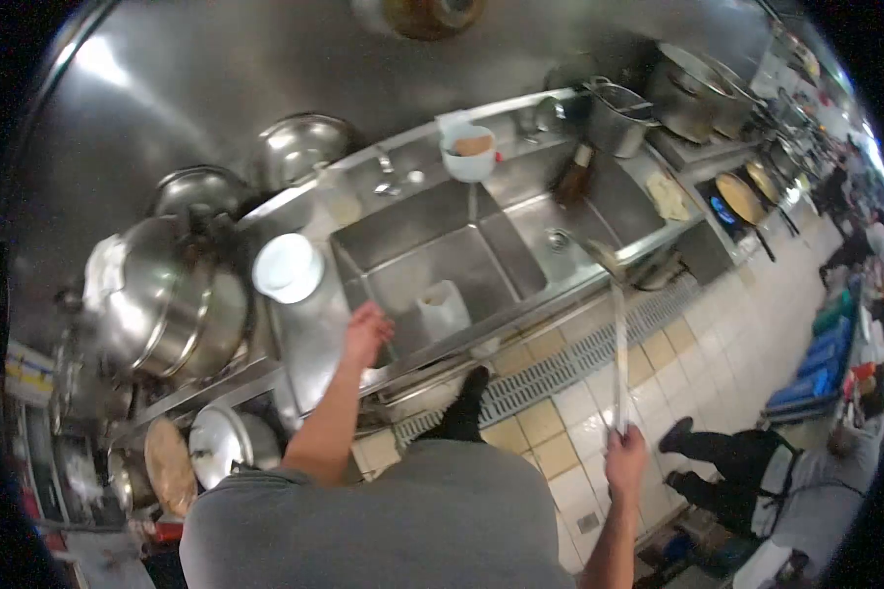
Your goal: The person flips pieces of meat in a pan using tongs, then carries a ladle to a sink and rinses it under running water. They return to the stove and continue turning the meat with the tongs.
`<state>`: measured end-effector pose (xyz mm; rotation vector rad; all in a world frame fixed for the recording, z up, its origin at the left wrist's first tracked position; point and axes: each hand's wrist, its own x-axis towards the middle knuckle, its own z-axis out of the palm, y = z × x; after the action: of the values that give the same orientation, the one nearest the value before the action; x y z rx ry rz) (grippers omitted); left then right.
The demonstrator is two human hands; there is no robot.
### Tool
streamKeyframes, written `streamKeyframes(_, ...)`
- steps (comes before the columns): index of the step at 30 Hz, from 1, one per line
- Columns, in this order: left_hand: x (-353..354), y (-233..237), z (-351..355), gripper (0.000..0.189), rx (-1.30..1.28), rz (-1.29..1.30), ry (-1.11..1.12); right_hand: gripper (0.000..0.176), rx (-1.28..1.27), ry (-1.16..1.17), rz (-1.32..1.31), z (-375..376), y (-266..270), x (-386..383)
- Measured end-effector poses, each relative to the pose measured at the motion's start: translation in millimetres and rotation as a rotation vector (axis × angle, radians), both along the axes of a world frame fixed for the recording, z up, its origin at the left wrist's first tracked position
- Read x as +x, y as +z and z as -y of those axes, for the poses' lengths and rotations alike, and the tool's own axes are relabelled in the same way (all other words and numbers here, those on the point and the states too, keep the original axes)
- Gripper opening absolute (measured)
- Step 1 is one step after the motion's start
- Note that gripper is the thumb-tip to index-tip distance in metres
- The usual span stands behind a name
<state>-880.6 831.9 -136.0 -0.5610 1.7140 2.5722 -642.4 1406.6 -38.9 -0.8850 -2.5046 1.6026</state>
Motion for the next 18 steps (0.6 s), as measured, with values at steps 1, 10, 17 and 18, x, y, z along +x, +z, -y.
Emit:
streamKeyframes(1,-26,-2,8,0.032,0.070,-0.069,0.031,0.022,-0.075,0.094,-0.063,22,22,-30)
streamKeyframes(10,-311,-22,67,0.068,-0.199,0.002,0.065,0.022,-0.734,0.290,0.312,149,117,-233)
streamKeyframes(17,-401,-15,42,0.048,-0.312,0.104,0.241,0.017,-0.751,0.385,0.478,162,117,-304)
streamKeyframes(18,-401,-16,46,0.039,-0.223,0.128,0.228,0.017,-0.821,0.369,0.489,162,115,-311)
